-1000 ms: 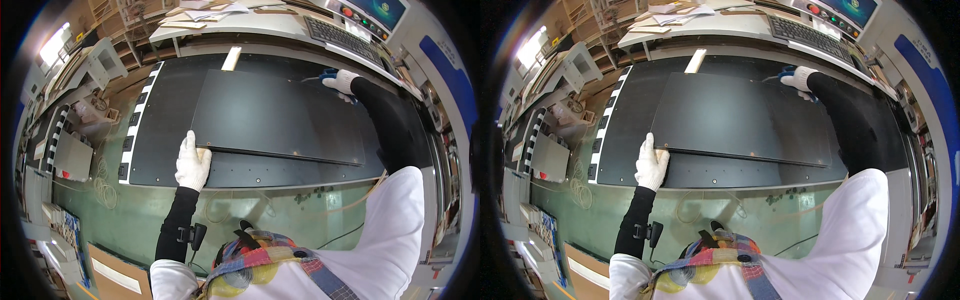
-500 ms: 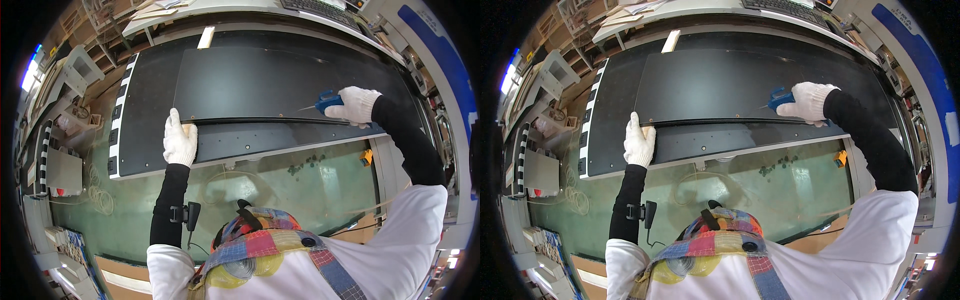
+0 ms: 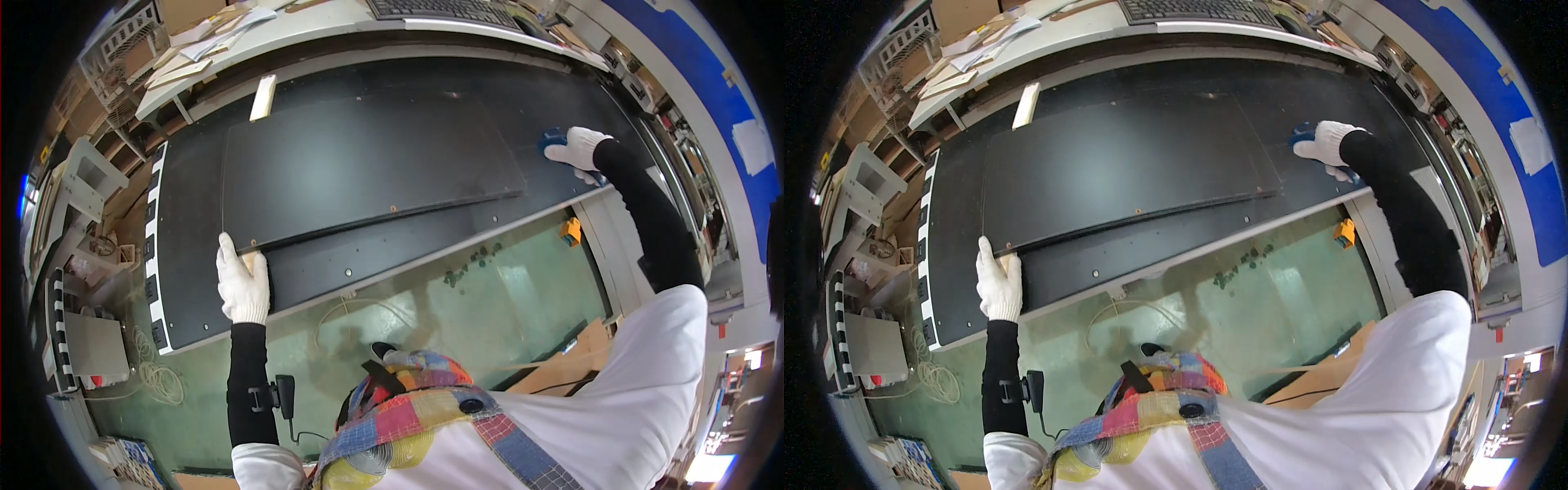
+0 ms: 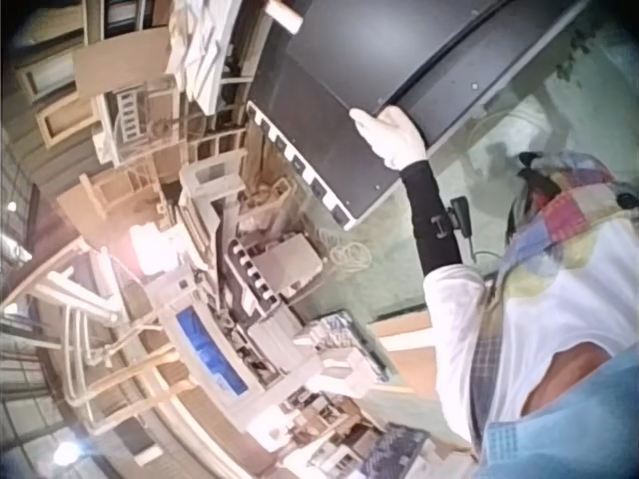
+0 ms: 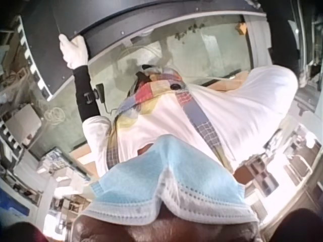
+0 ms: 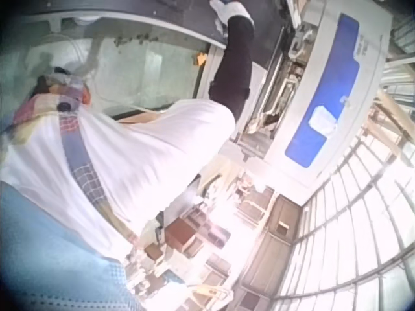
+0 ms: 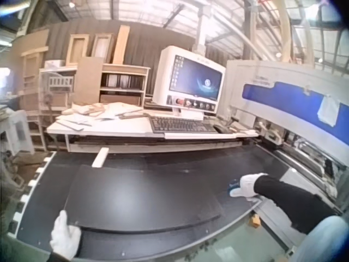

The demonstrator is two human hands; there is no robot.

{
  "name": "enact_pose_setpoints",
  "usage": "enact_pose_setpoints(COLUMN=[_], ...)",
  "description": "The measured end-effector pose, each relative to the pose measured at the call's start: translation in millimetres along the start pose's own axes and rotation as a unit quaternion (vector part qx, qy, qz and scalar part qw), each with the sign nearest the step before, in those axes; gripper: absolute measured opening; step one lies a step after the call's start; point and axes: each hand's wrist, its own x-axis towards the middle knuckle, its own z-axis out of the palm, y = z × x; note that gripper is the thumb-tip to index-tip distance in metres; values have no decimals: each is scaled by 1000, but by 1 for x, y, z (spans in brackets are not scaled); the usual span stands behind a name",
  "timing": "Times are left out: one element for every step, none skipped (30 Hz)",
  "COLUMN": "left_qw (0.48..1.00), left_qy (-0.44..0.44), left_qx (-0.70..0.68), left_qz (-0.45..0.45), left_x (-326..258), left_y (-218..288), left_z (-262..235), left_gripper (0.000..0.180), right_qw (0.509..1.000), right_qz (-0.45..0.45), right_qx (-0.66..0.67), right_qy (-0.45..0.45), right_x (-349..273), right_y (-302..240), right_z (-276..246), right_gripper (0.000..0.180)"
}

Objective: Moving furniture panels from pallets to a workbench for finishing and edge trimming.

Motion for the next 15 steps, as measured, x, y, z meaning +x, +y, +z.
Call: enact_pose_setpoints(left_qw=[1000,1000,1000,1000,1000,999,999,1000,1000,999,997,994,990,986,979], left_qy=[-12,-1,5,-4,-14,-20,-16,-6,2,17,34,58,86,88,91], left_qx=[10,14,14,5,-4,-3,0,-10,-19,-23,-38,-48,-47,-75,-106], left_qz=[-16,-8,-13,-15,-16,-32,-37,-14,7,27,60,84,99,124,151], left_x=[-1,2,0,-3,-5,-6,-7,-9,-9,-8,-7,-6,-6,-5,-5], left_y=[2,-4,-2,0,4,5,3,1,-6,-14,-20,-26,-32,-27,-17], left_z=[-2,4,6,5,5,3,5,10,16,17,20,25,24,20,17], left_gripper=[69,70,70,71,72,73,73,73,74,74,71,69,67,65,64], right_qw=[1000,998,992,989,989,986,982,981,982,985,987,994,994,982,956], right_qz=[-7,8,23,30,25,23,22,28,21,21,21,-15,-40,-110,-160], right_qx=[0,54,107,124,123,134,145,148,146,127,106,73,92,149,241], right_qy=[6,33,58,78,81,100,119,118,116,116,117,80,48,32,-41], right_x=[14,29,46,64,81,94,104,112,119,125,131,131,106,76,62], right_y=[-5,-11,-18,-22,-25,-34,-39,-41,-44,-46,-48,-55,-76,-85,-78], right_z=[-3,-7,-8,-8,-9,-10,-12,-13,-12,-11,-10,-13,-17,-19,-15], right_gripper=[59,59,59,58,58,57,57,53,53,51,50,47,45,46,48])
